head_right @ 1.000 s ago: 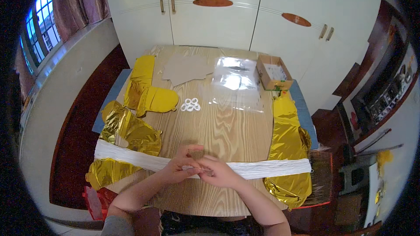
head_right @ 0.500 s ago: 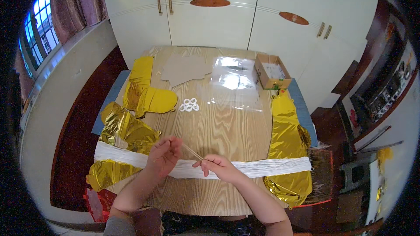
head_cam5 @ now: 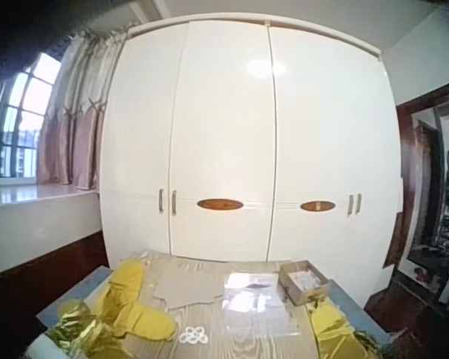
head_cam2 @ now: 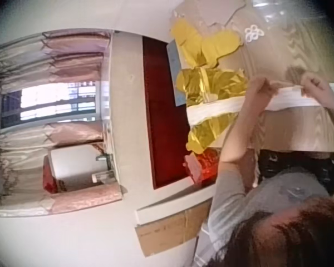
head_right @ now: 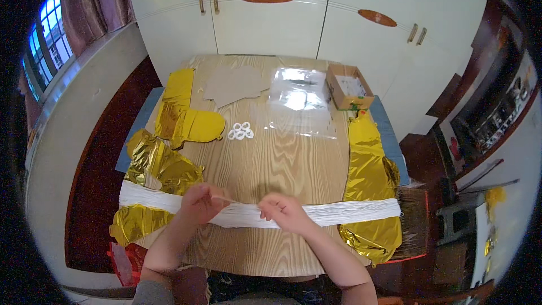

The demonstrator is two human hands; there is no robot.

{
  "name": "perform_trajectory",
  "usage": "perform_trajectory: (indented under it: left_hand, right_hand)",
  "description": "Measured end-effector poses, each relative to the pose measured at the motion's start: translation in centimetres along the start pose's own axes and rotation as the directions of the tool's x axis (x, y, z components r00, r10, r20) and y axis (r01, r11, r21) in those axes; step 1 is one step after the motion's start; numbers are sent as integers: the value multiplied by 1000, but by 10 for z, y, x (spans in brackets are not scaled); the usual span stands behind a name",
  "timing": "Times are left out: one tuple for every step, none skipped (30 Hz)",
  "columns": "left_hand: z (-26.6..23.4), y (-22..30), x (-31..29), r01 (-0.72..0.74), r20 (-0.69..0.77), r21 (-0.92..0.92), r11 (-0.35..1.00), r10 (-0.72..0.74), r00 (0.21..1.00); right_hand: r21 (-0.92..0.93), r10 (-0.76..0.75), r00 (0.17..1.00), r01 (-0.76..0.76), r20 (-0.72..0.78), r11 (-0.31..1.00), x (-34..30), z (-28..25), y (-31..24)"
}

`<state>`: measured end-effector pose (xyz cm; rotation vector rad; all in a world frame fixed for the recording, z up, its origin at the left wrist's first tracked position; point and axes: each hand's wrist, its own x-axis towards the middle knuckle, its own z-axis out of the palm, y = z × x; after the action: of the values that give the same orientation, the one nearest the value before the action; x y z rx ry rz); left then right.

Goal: Manually attaching small white plastic clips onto a white ribbon strip on a workbench.

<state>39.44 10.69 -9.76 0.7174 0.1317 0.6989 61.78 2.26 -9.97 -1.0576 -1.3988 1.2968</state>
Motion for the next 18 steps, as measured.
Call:
perform_trajectory:
  left_hand:
    - [13, 0, 5, -17, -149, -31, 999, 12, 989]
    - [35, 1, 12, -39, -295, -58, 998, 20, 955]
    - [49, 2, 15, -66, -436, -80, 995, 24, 900]
    - [41, -1, 16, -125, -263, 532, 837, 304, 916]
    - [26, -7, 17, -202, 44, 919, 340, 421, 906]
    - [20, -8, 18, -267, 358, 919, -291, 328, 874]
    - [17, -5, 15, -157, 188, 974, -164, 194, 963]
    - [19, -1, 11, -21, 23, 998, -54, 33, 999]
    - [20, 3, 8, 134, -129, 991, 29, -143, 981]
    - [14, 3, 3, 194, -149, 863, 467, -132, 980]
    - [4, 1, -2, 205, -171, 553, 808, -130, 977]
    - [6, 2, -2, 167, -188, 126, 978, -142, 972]
    - [12, 1, 2, 121, -241, 89, 989, -97, 966]
    - [24, -1, 9, 72, -295, 55, 996, -53, 954]
    - [26, -2, 12, -22, -253, 311, 950, 105, 962]
    - [28, -3, 15, -110, -204, 544, 832, 259, 944]
    - [20, -6, 19, -239, 62, 884, 402, 406, 912]
    - [17, -8, 21, -328, 359, 933, -147, 384, 850]
  right_hand:
    - [-78, 35, 999, -34, 11, 996, 0, 4, -2]
    - [-200, -31, 999, 38, 37, 979, 0, 7, -5]
    - [-316, -93, 993, 112, 74, 942, 2, 11, -9]
    - [-424, -150, 982, 186, 118, 886, 3, 13, -11]
    - [-405, -242, 962, 274, 129, 873, 3, 15, -9]
    - [-410, -263, 959, 283, 105, 867, 3, 13, -9]
    - [-415, -285, 955, 292, 81, 862, 2, 9, -9]
    - [-421, -306, 950, 301, 57, 856, 2, 7, -9]
    - [-473, -325, 945, 307, 46, 826, 3, 4, -10]
    - [-524, -344, 938, 310, 35, 793, 5, 2, -12]
    - [-573, -364, 931, 312, 25, 758, 6, 1, -12]
    - [-601, -392, 919, 341, 49, 722, 6, 3, -7]
    - [-628, -419, 905, 369, 75, 685, 8, 7, 0]
    - [-653, -445, 890, 397, 101, 645, 9, 10, 4]
    - [-655, -450, 885, 413, 123, 633, 9, 13, 2]
    - [-657, -454, 879, 429, 146, 620, 8, 17, -2]
    - [-657, -458, 873, 445, 168, 608, 7, 19, -6]
    - [-668, -460, 879, 418, 125, 616, 5, 17, -9]
